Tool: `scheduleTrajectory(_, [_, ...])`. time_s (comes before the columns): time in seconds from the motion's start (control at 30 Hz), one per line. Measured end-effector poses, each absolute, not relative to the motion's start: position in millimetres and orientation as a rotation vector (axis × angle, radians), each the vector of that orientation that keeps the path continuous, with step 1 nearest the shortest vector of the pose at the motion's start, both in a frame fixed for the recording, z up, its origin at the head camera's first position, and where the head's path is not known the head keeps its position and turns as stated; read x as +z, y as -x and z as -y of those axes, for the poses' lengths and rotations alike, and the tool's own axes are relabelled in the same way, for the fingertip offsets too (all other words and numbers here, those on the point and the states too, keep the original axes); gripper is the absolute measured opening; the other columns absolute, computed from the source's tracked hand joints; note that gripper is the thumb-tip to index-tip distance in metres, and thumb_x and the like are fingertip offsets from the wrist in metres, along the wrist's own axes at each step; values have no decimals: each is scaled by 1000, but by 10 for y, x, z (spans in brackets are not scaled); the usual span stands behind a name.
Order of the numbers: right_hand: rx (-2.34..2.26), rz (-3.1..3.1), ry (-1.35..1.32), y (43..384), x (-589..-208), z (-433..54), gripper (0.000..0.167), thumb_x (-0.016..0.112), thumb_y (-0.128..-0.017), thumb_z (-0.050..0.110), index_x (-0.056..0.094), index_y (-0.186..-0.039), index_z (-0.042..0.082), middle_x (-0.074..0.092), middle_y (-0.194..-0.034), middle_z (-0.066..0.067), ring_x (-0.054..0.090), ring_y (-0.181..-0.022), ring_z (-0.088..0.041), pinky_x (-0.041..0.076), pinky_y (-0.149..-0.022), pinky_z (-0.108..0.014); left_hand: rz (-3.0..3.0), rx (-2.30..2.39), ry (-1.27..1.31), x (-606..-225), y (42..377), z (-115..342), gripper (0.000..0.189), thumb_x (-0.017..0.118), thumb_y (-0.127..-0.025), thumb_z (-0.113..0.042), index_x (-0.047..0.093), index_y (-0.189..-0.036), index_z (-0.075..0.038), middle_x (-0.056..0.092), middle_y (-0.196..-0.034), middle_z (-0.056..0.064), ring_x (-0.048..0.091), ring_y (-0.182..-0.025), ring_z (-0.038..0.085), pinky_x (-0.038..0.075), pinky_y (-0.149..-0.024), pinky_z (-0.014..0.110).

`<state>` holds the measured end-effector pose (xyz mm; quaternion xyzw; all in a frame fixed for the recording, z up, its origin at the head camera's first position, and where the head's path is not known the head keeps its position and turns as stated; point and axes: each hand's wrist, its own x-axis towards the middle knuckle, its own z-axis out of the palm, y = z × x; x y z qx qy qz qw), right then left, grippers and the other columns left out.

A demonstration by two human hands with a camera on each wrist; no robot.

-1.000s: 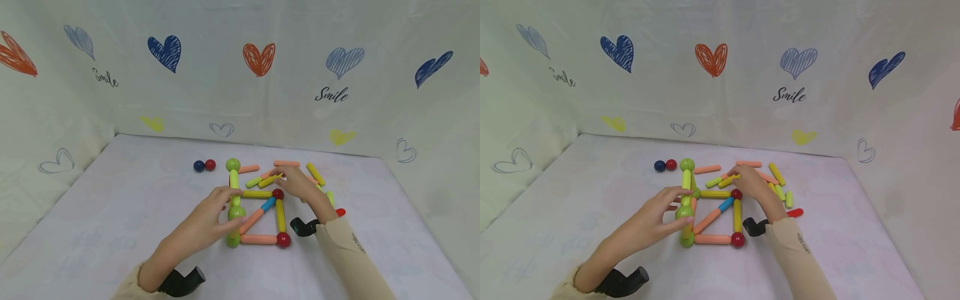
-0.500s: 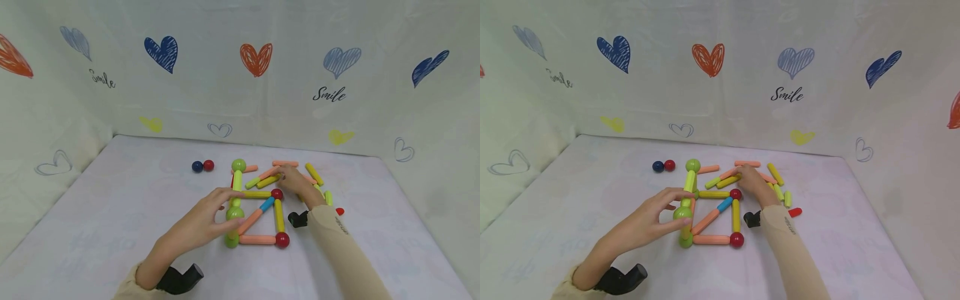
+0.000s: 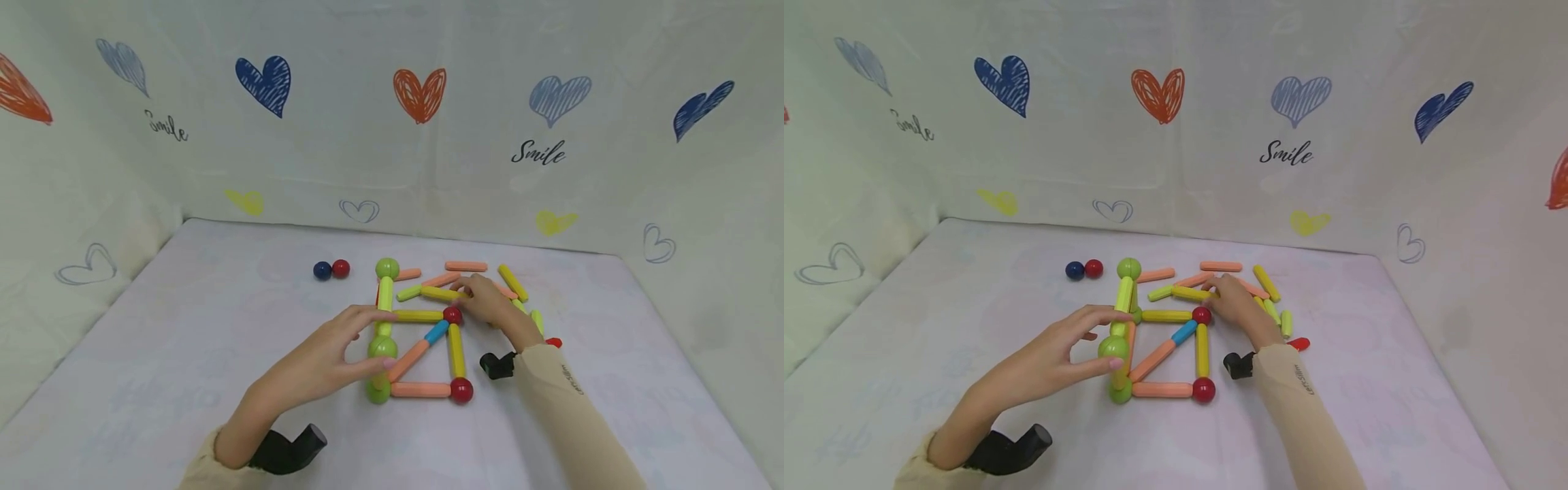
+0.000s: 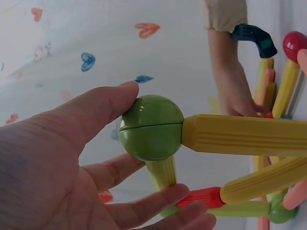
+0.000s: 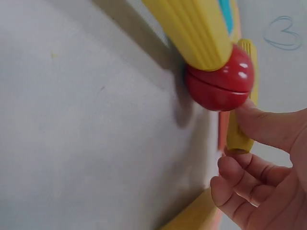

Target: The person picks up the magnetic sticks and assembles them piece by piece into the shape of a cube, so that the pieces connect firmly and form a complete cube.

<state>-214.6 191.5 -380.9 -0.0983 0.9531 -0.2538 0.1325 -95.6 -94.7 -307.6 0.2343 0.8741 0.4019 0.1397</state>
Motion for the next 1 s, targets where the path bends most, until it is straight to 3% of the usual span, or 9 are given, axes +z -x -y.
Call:
scheduleTrajectory(0.17, [-848,-2849,283,1980,-3683,-1937,36,60,-91,20,55,-125,7,54,-101,-12,47,-87,-23,42,-69,-28,-2509,1196,-675,-3091,982,960,64,67,-83,-42,38,-138,-27,39,-142,2,47,-120,26,46,-93,48])
scheduleTrajectory(0.33, [-1000,-2953,424,1676,-3501,-1909,34,61,-90,20,57,-120,4,50,-91,-9,46,-83,-21,42,-66,-26,-2481,1257,-678,-3144,1027,971,75,68,-83,-40,26,-144,-28,18,-153,13,41,-127,38,42,-95,54])
scheduleTrajectory(0.5, [-1111,-2976,568,1275,-3340,-1867,28,63,-89,22,61,-113,8,51,-87,-1,48,-79,-14,44,-66,-22,-2399,1322,-696,-3222,1094,977,74,67,-84,-38,26,-144,-26,4,-156,15,30,-134,45,37,-99,56])
scheduleTrajectory(0.73, [-1180,-2915,649,824,-3177,-1901,23,66,-86,22,62,-109,18,54,-92,9,51,-78,-7,47,-69,-21,-2284,1407,-715,-3287,1157,961,69,67,-84,-35,28,-139,-24,13,-155,13,28,-136,42,33,-102,56])
scheduleTrajectory(0.87, [-1098,-2916,644,678,-3117,-1892,23,65,-87,26,62,-109,21,57,-94,12,49,-80,-5,47,-68,-20,-2217,1454,-730,-3317,1179,957,68,68,-84,-31,25,-136,-23,21,-152,9,26,-139,35,30,-106,52])
scheduleTrajectory(1.0, [-1047,-2900,652,619,-3106,-1840,24,63,-88,29,61,-111,20,58,-93,14,48,-80,-3,46,-68,-19,-2170,1494,-775,-3341,1188,962,68,68,-85,-26,24,-136,-19,22,-151,12,23,-140,32,26,-109,49])
